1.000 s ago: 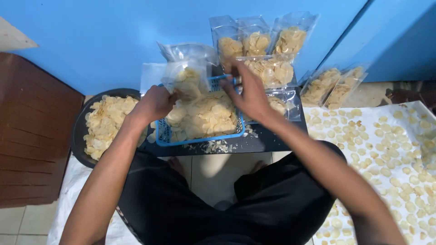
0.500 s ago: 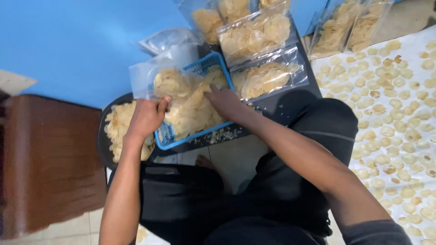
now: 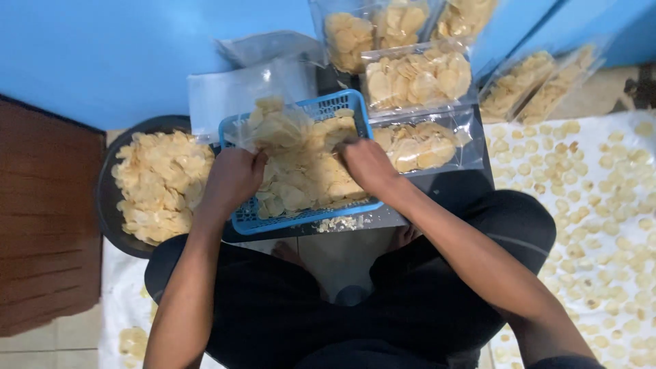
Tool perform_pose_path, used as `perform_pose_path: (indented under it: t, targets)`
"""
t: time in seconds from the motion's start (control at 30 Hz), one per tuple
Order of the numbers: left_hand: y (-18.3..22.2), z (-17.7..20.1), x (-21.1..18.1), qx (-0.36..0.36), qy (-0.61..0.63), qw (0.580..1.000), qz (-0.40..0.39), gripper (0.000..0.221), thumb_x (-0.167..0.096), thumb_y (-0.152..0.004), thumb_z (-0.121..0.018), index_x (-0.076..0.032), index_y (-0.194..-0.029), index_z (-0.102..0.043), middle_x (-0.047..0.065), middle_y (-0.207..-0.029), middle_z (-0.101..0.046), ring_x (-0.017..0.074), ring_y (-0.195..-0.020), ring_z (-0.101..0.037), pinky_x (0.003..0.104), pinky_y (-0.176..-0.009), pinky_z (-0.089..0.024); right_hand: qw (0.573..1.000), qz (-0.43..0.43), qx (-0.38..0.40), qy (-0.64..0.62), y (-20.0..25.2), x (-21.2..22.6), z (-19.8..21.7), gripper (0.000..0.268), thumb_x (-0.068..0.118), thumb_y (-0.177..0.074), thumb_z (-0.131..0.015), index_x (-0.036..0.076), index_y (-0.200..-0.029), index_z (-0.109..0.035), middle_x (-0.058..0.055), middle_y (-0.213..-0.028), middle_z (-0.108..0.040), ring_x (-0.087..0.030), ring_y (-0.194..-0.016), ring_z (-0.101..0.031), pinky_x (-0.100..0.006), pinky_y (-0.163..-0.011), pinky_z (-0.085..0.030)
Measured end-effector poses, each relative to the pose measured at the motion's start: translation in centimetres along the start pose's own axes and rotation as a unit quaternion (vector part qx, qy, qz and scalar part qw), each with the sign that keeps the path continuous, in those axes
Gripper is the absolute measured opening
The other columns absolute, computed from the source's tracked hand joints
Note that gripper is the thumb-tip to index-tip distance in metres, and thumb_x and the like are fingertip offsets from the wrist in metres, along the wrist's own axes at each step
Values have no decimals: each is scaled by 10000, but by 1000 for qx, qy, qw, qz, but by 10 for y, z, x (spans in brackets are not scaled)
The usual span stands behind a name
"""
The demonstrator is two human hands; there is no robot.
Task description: Packaging chips into plastic bags using hands and a small scoop
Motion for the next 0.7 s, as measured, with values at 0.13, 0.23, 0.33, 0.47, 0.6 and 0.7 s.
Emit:
perform_pose_path:
  t: [0.13, 0.23, 0.33, 0.47, 0.6, 0.7]
  targets:
    - [5, -2, 3, 32, -6, 999, 21, 728, -384, -1248, -440, -87, -599, -583, 42, -434, -385, 257, -364, -306, 457, -466, -349, 998, -6, 12, -56, 4, 12, 36, 160, 167, -981, -591, 108, -992, -740, -136, -978, -736, -437, -842, -729, -522, -736, -609]
    - [6, 5, -4, 28, 7, 999, 17, 751, -378, -1241, -450, -112, -545, -544, 54, -411, -349, 208, -330, -221, 386, -402, -274, 995, -48, 28, -85, 11, 17, 44, 168, 144, -968, -598, 76, -992, -751, -177, -835, -736, -455, -784, -724, -526, -674, -600]
    - [9, 13, -18, 33, -15, 999, 3, 746, -383, -1240, -425, -132, -546, -536, 32, -424, -342, 176, -339, -251, 360, -399, -313, 983, -49, 25, -176, 11, 31, 60, 186, 75, -921, -626, 30, -1050, -752, -203, -832, -759, -466, -783, -725, -547, -686, -605]
    - [13, 3, -23, 80, -57, 995, 21, 657, -328, -1214, -457, -94, -619, -611, 92, -473, -472, 255, -388, -449, 382, -477, -407, 939, -71, -55, -332, 9, 35, 89, 172, 31, -890, -714, -19, -1049, -753, -248, -855, -737, -387, -839, -743, -449, -674, -614]
    - [17, -1, -32, 69, -96, 993, -24, 593, -323, -1197, -460, -46, -735, -707, 112, -555, -546, 271, -445, -560, 379, -483, -468, 938, 26, -203, -280, 12, 63, 164, 138, 55, -929, -776, 74, -1062, -810, -135, -946, -739, -281, -838, -726, -342, -670, -614]
    - [20, 3, -42, 81, -107, 990, -38, 548, -279, -1209, -447, -27, -842, -767, 109, -583, -591, 237, -464, -558, 376, -512, -489, 946, 128, -210, -213, 5, 95, 198, 138, 49, -966, -735, 78, -1074, -816, -111, -969, -735, -261, -816, -693, -332, -665, -605]
Point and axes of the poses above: each hand's wrist, its own y-axis away from the middle knuckle, its own z-axis out of the back of the hand, x = y × z, the point moved 4 cm from there along -y, towards the middle knuckle
